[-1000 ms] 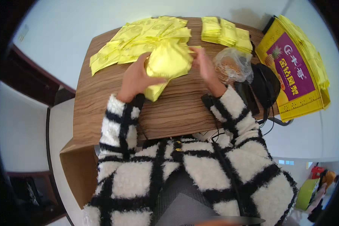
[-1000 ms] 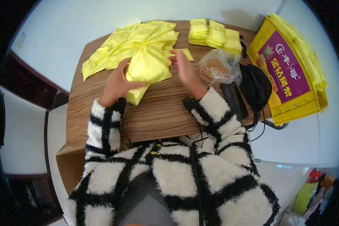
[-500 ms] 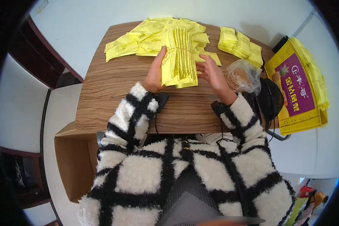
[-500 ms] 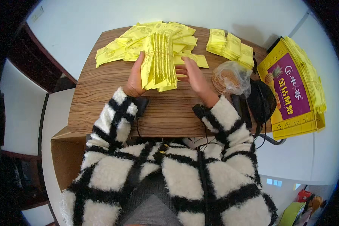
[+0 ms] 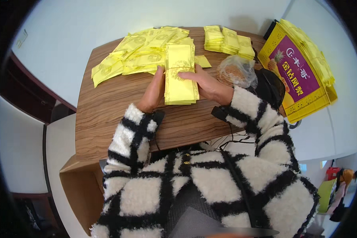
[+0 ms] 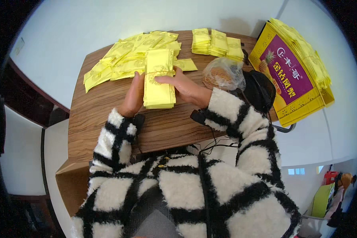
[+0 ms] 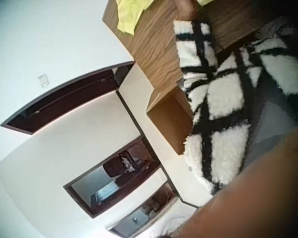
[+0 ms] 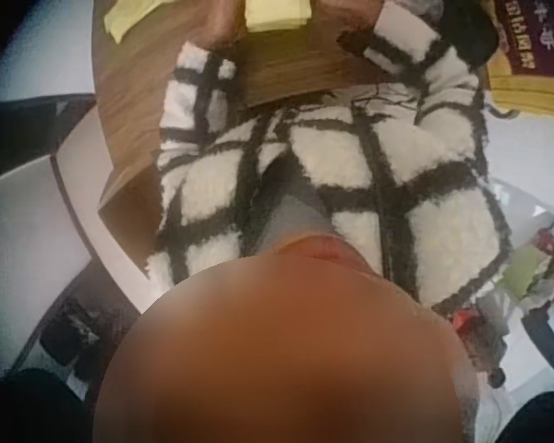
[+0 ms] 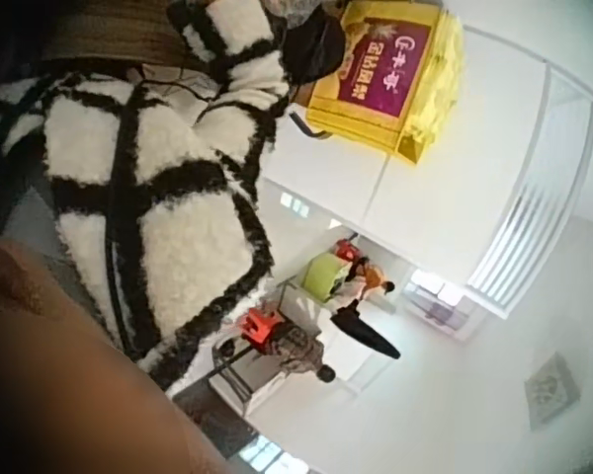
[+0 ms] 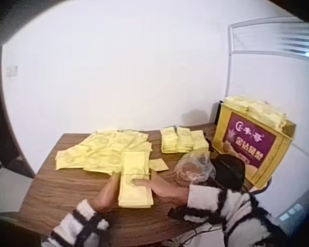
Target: Folding and stacking yellow ritual papers on a wooden table.
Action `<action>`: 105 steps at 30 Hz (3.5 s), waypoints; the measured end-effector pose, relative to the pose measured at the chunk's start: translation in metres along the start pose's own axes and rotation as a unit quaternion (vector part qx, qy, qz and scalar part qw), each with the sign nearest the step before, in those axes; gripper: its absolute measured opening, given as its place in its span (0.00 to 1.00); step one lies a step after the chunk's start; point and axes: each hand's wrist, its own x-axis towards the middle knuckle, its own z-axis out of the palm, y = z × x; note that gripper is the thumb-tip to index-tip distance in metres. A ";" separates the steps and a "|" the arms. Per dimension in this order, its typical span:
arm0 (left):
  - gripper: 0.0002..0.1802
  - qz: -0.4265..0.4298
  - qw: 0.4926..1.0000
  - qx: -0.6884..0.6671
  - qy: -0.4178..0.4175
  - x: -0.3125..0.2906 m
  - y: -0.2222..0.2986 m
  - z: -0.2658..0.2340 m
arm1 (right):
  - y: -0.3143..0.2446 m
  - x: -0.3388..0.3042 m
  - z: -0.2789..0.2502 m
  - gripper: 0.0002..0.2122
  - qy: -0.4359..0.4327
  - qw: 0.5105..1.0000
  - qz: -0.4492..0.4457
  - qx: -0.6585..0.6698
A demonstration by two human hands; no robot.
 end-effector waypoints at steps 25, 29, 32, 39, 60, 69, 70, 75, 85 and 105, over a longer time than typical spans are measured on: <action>0.20 -0.061 0.970 0.209 0.108 -0.008 0.010 -0.001 | -0.152 0.016 -0.313 0.19 0.266 0.958 0.060 0.084; 0.22 -0.060 0.979 0.168 0.097 -0.005 0.011 0.005 | -0.138 0.010 -0.316 0.19 0.385 0.903 0.138 -0.132; 0.21 -0.053 0.978 0.168 0.108 -0.012 0.009 -0.003 | -0.136 0.020 -0.299 0.19 0.380 0.888 0.162 -0.203; 0.20 -0.049 0.969 0.226 0.085 0.004 0.000 -0.012 | -0.131 0.009 -0.384 0.26 0.260 0.936 0.165 -0.168; 0.14 0.022 0.972 0.173 0.160 -0.002 0.010 -0.037 | 0.033 0.076 -0.079 0.13 0.014 0.556 -0.033 -0.831; 0.14 0.035 0.973 0.164 0.162 0.001 0.007 -0.049 | 0.035 0.057 -0.084 0.04 -0.030 0.519 -0.104 -0.848; 0.14 0.034 0.973 0.164 0.158 0.001 0.006 -0.050 | 0.036 0.053 -0.087 0.04 -0.027 0.518 -0.101 -0.849; 0.13 0.014 0.968 0.200 0.152 0.004 0.003 -0.064 | 0.037 0.036 -0.093 0.05 -0.019 0.576 -0.184 -0.797; 0.17 0.011 0.954 0.265 0.139 0.000 0.000 -0.064 | 0.027 0.019 -0.063 0.10 0.148 0.861 -0.072 -0.481; 0.22 0.062 0.853 0.481 0.190 -0.018 0.041 -0.106 | 0.027 0.026 -0.039 0.17 0.072 0.760 -0.097 -0.639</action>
